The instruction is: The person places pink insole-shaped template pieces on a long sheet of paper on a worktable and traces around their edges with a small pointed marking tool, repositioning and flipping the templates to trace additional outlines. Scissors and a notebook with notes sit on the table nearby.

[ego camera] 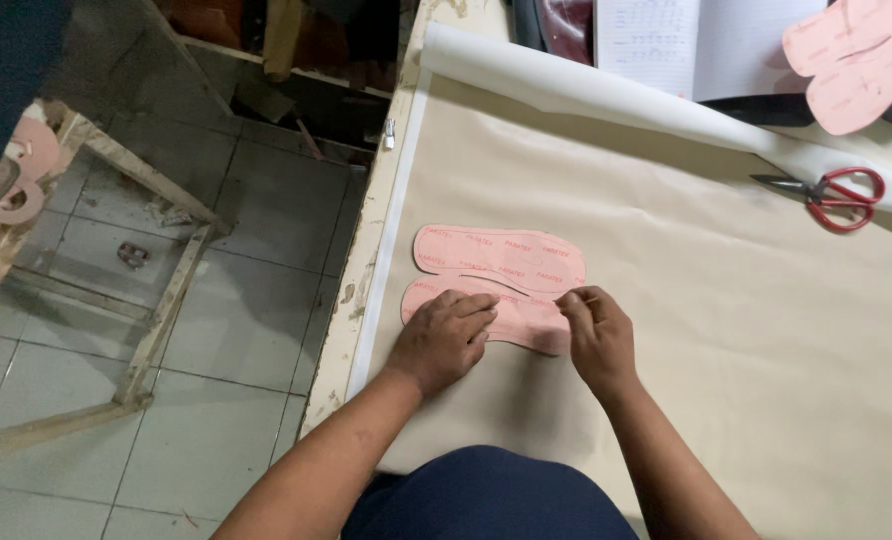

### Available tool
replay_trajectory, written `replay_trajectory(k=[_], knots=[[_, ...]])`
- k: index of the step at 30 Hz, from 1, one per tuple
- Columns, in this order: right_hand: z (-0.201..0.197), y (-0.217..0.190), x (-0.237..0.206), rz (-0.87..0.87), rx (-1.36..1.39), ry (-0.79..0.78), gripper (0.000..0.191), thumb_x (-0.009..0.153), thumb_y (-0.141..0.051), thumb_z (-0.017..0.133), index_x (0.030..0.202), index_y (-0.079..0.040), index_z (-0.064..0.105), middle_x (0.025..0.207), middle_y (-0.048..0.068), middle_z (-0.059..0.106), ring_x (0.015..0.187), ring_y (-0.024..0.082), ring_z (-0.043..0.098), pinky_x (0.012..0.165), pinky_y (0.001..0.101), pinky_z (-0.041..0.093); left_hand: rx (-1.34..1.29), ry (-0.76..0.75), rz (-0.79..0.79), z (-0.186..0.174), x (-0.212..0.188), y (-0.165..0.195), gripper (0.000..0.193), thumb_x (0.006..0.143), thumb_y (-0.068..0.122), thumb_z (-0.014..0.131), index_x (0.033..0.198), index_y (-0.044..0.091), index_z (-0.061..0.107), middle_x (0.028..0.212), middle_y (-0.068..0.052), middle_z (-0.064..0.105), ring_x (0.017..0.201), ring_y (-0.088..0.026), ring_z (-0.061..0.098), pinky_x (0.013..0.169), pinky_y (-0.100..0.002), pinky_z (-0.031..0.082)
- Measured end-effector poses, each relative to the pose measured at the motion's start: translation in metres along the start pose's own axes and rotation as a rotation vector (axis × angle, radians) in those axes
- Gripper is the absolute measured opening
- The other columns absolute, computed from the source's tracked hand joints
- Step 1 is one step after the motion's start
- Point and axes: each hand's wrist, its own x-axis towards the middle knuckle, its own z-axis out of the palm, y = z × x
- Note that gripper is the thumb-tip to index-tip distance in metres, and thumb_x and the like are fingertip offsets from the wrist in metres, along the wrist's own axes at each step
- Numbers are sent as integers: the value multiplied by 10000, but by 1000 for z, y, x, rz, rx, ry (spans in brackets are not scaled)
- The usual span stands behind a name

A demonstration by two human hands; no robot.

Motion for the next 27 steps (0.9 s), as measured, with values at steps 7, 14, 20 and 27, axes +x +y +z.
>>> replay_trajectory(k=[7, 14, 20, 27], knots=[[-6, 15, -18, 558, 46, 49, 275, 996, -189, 553, 1172, -8, 662, 952, 146, 705, 662, 218, 624, 626, 357, 529, 121, 94, 97, 12, -5, -2, 283, 860, 136, 666, 1131, 64, 710, 1319, -57, 649, 1163, -263, 603, 1008, -416, 487], [11, 29, -44, 407, -44, -87, 342, 909, -278, 723, 1025, 43, 703, 861, 157, 758, 723, 194, 690, 684, 360, 568, 260, 211, 133, 23, -12, -9, 426, 879, 232, 659, 1259, 40, 635, 1394, -140, 585, 1239, -317, 539, 1032, -451, 437], [-70, 87, -62, 487, -215, 134, 369, 869, -310, 717, 1035, 19, 692, 851, 172, 755, 706, 259, 744, 666, 371, 580, 365, 241, 43, 26, -11, -8, 523, 881, 296, 661, 1322, 19, 611, 1426, -157, 532, 1291, -342, 486, 1087, -487, 390], [-223, 195, -107, 544, -438, 444, 383, 870, -333, 759, 979, 30, 701, 881, 197, 732, 785, 296, 705, 751, 419, 544, 422, 213, -117, 44, -12, -9, 400, 873, 228, 646, 1244, 78, 645, 1412, -120, 566, 1312, -325, 505, 1099, -489, 396]])
